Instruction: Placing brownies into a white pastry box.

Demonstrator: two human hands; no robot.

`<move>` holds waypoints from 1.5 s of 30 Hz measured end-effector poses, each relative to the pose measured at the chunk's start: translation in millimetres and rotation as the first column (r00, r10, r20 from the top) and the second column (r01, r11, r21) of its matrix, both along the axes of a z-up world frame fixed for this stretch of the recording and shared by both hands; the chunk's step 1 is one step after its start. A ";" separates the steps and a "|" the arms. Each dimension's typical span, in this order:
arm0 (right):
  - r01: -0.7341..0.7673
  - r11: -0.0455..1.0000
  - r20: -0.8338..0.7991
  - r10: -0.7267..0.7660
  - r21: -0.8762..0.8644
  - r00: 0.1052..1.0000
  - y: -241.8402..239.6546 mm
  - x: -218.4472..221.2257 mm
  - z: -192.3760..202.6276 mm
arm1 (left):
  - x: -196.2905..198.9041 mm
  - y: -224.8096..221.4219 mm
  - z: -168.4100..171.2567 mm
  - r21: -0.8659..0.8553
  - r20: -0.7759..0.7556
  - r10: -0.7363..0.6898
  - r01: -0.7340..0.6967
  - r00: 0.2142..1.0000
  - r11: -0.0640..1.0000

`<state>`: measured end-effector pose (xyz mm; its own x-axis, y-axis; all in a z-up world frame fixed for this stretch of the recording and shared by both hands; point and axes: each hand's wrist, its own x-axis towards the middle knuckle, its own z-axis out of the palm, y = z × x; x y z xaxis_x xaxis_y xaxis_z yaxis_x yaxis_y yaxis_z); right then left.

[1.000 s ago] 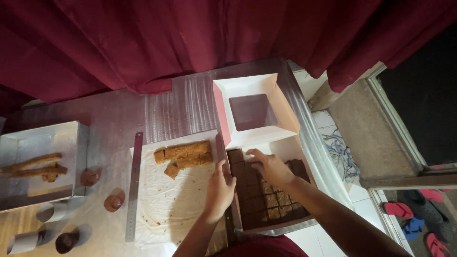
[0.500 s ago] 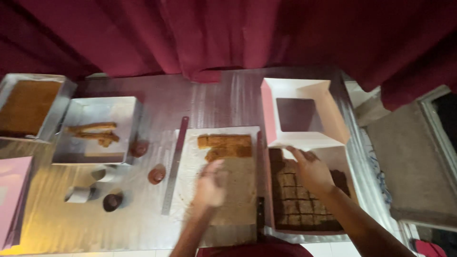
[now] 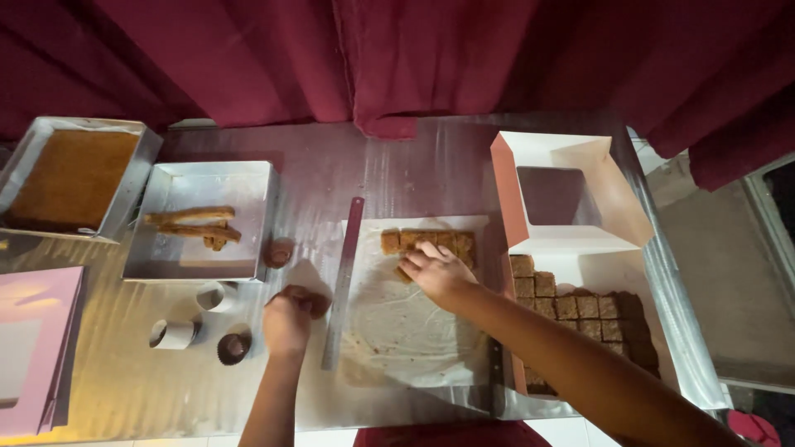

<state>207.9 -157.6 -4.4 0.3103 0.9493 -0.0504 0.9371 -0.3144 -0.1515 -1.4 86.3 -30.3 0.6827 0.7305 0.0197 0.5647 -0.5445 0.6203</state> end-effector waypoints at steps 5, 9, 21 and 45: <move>-0.035 0.999 0.076 0.034 0.003 0.997 6.3 2.5 1.0 | 0.3 -26.6 46.8 -0.154 0.148 0.013 0.010 0.989 0.988; -0.009 0.997 -0.007 0.009 0.079 1.000 7.4 5.6 -23.2 | 2.7 -43.7 73.9 -0.167 0.256 -0.068 0.113 0.964 0.980; 0.733 0.674 -0.976 -0.080 0.096 0.202 -62.0 -61.3 87.1 | 54.6 -154.1 64.9 -0.492 0.291 -0.009 0.158 0.957 0.856; 0.538 0.605 -0.401 -0.361 0.587 0.842 -226.0 -56.8 127.3 | 122.7 -300.0 92.1 -0.785 0.333 0.011 0.270 0.943 0.557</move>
<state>151.1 -383.6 122.9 0.7706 0.4986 0.3971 0.6156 -0.4207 -0.6664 121.3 -213.7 61.8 0.8374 0.4309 -0.3362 0.2650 0.2179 0.9393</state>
